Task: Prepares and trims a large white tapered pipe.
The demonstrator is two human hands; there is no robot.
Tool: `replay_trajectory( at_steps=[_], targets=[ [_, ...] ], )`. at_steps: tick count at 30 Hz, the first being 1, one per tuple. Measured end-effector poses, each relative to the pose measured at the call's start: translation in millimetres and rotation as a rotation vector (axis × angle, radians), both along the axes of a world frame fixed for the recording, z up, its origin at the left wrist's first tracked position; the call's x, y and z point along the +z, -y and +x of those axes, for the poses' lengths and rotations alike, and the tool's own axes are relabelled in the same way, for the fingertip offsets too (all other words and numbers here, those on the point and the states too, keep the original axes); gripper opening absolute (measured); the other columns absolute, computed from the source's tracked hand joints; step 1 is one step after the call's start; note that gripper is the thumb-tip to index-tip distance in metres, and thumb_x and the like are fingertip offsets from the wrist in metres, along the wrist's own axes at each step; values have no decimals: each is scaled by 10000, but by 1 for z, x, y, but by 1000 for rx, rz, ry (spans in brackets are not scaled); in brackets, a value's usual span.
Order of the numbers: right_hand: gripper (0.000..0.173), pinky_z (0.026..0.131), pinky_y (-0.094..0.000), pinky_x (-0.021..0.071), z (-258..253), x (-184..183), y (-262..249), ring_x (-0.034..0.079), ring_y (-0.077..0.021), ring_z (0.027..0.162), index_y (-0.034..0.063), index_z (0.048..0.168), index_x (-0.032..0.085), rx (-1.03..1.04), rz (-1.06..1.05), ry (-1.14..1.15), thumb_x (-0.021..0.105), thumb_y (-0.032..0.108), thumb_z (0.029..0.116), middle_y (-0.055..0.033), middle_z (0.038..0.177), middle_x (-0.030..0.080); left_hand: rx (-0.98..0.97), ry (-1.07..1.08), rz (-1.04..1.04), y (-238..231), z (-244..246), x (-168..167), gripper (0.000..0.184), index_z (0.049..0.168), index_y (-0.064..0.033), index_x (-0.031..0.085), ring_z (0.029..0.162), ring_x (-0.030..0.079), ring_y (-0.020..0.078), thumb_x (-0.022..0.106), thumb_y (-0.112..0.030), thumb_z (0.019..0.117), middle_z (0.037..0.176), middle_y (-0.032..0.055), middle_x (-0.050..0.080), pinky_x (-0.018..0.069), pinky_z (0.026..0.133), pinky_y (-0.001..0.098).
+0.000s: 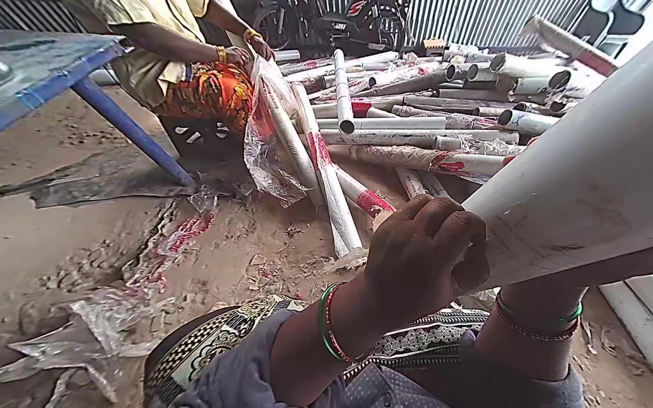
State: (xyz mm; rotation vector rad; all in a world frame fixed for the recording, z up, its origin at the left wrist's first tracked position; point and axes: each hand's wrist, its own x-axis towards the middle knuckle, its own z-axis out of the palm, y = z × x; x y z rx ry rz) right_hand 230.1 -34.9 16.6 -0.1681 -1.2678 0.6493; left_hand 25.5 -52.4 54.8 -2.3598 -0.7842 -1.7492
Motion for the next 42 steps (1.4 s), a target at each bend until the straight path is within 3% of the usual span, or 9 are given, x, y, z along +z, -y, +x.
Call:
replay_trajectory(
  at_steps=[3, 6, 13, 20, 25, 32, 37, 40, 42],
  targets=[
    [462, 921, -273, 566, 0, 1, 0, 685, -45, 1067, 254, 1192, 696, -60, 21, 7, 522, 623, 976, 82, 1104, 743, -165, 60, -25, -2, -1, -4, 155, 878, -81, 637, 828, 617, 99, 611, -225, 930, 848, 50, 638, 489, 687, 189],
    [446, 902, -261, 570, -1, 3, 1, 689, -39, 1046, 255, 1174, 693, -102, 22, -16, 532, 619, 974, 86, 1082, 743, -308, 156, -92, 3, -4, -10, 171, 947, -67, 619, 857, 607, 52, 596, -232, 990, 897, 40, 627, 502, 752, 164],
    [455, 913, -304, 570, 10, -4, -3, 685, -74, 1067, 240, 1187, 674, -126, -8, -56, 529, 617, 977, 63, 1096, 735, -209, 166, -193, -1, -5, -20, 151, 1063, -66, 681, 967, 627, 64, 608, -184, 1003, 1019, 41, 660, 536, 820, 198],
    [471, 914, -332, 574, 7, -5, -1, 688, -99, 1071, 237, 1188, 678, -57, -23, -67, 528, 628, 972, 45, 1103, 736, -200, 209, -214, 2, 6, -22, 201, 996, -102, 679, 927, 629, 45, 714, -293, 941, 981, 30, 664, 527, 781, 175],
    [465, 906, -296, 571, 6, -6, 0, 688, -65, 1054, 241, 1178, 681, -120, -4, -44, 511, 626, 980, 69, 1089, 737, -218, 186, -282, 5, 3, -18, 108, 940, -117, 705, 973, 636, 47, 705, -225, 938, 993, 15, 669, 539, 806, 185],
    [445, 881, -284, 575, 6, 0, -1, 692, -52, 1025, 252, 1144, 691, -128, -14, -34, 530, 628, 969, 75, 1055, 739, -111, 114, -270, 12, 6, -10, 99, 920, -120, 699, 904, 649, 38, 682, -217, 927, 937, 14, 687, 527, 713, 157],
    [435, 910, -245, 561, -9, 25, 1, 670, 0, 1068, 318, 1185, 710, -62, -2, -32, 532, 642, 954, 118, 1103, 737, -26, 70, -266, 9, 11, -10, 144, 886, -121, 672, 705, 583, 11, 635, -258, 913, 790, -16, 649, 453, 606, 143],
    [559, 824, -166, 563, -8, 31, 6, 661, 82, 972, 275, 1237, 626, -51, -77, -22, 650, 679, 852, 170, 1069, 717, -49, 64, -255, 4, 11, -14, 234, 913, -66, 625, 750, 592, -11, 607, -295, 957, 807, 42, 651, 465, 680, 99],
    [917, 673, -146, 530, -7, 36, 10, 610, 101, 816, 153, 1331, 433, -98, -205, 24, 729, 756, 707, 152, 990, 629, -52, 73, -270, -1, 5, -18, 289, 919, -6, 617, 764, 571, -37, 602, -291, 969, 815, 68, 629, 450, 708, 82]
  ],
)
